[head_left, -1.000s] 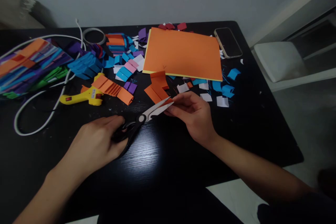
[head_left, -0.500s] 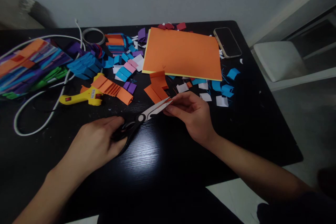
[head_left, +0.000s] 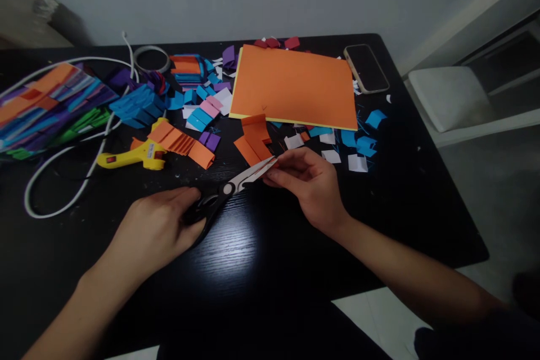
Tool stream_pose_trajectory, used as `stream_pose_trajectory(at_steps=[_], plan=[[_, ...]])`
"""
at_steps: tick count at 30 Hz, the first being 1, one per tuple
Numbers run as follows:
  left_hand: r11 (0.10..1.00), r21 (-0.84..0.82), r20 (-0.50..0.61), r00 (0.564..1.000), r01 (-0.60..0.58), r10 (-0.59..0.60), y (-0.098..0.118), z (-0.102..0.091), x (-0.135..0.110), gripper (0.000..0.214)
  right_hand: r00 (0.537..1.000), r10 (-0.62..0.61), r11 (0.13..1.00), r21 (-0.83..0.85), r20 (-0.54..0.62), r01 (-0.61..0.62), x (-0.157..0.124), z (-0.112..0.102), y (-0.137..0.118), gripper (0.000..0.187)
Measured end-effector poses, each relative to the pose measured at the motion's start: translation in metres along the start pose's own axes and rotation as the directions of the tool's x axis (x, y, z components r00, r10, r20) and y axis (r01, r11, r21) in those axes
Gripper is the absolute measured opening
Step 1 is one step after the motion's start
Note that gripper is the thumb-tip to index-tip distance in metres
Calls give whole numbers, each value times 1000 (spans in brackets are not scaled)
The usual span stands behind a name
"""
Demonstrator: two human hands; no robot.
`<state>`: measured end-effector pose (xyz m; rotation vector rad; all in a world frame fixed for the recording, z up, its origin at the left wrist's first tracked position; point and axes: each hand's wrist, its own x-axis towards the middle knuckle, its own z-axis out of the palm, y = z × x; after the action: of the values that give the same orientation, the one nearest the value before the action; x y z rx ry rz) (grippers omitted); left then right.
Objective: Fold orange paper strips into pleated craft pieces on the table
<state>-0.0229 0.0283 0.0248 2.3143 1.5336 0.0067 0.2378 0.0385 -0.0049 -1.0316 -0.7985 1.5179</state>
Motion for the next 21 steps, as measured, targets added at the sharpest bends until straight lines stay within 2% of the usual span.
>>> stream_pose_trajectory(at_steps=[14, 18, 21], plan=[[1000, -2, 5, 1000, -21, 21, -3, 1, -2, 33, 1000, 8, 1000, -7, 6, -8, -1, 0, 0, 23], [998, -63, 1, 1000, -9, 9, -2, -1, -1, 31, 1000, 7, 1000, -19, -4, -7, 1, 0, 1, 24], [984, -177, -61, 998, -3, -8, -1, 0, -2, 36, 1000, 14, 1000, -17, -27, -14, 2, -1, 1, 28]])
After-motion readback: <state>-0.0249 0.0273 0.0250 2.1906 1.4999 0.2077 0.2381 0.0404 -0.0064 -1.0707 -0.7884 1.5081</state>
